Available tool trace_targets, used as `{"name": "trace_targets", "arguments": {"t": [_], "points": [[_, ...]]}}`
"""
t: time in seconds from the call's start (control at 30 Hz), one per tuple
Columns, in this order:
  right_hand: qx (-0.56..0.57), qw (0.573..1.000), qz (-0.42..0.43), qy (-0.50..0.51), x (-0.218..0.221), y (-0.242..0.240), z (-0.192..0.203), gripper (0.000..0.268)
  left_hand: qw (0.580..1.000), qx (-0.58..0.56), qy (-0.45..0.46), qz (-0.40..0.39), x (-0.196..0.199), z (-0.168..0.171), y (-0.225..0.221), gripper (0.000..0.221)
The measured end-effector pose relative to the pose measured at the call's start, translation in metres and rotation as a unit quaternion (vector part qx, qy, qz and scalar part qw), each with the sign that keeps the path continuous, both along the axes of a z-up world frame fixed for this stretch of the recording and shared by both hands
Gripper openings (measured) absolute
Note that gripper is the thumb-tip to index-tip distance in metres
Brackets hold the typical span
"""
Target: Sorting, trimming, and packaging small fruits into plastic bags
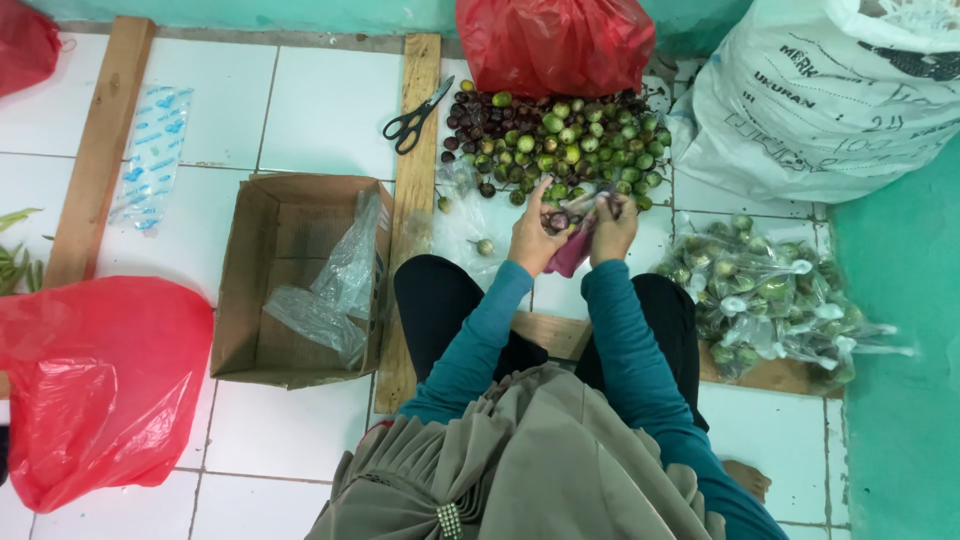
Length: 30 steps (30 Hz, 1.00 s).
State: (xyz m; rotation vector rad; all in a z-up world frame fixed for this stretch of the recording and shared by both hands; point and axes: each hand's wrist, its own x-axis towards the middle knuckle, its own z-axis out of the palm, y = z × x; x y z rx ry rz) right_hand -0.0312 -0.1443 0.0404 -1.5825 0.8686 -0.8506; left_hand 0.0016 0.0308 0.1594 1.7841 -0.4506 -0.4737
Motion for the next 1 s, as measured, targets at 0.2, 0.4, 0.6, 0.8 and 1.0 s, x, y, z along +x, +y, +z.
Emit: {"name": "trace_targets", "arguments": {"t": [0.2, 0.4, 0.6, 0.8, 1.0], "points": [[-0.067, 0.983, 0.168, 0.016, -0.035, 0.038, 0.077, 0.023, 1.000, 0.014, -0.019, 0.015, -0.008, -0.005, -0.001, 0.097], [-0.065, 0.984, 0.155, 0.055, -0.035, 0.064, 0.075, 0.013, 1.000, -0.002, -0.011, -0.009, -0.021, -0.005, -0.004, 0.090], [0.010, 0.998, 0.065, -0.002, -0.020, 0.011, 0.018, 0.012, 0.999, 0.023, -0.039, -0.007, -0.014, -0.003, -0.007, 0.098], [-0.144, 0.967, 0.201, 0.061, -0.044, 0.060, 0.063, 0.015, 0.998, 0.055, -0.015, -0.033, -0.024, -0.003, -0.005, 0.093], [0.005, 0.991, 0.121, 0.055, -0.028, 0.011, 0.000, 0.012, 0.998, 0.032, 0.027, -0.040, -0.030, 0.017, -0.004, 0.086]]}}
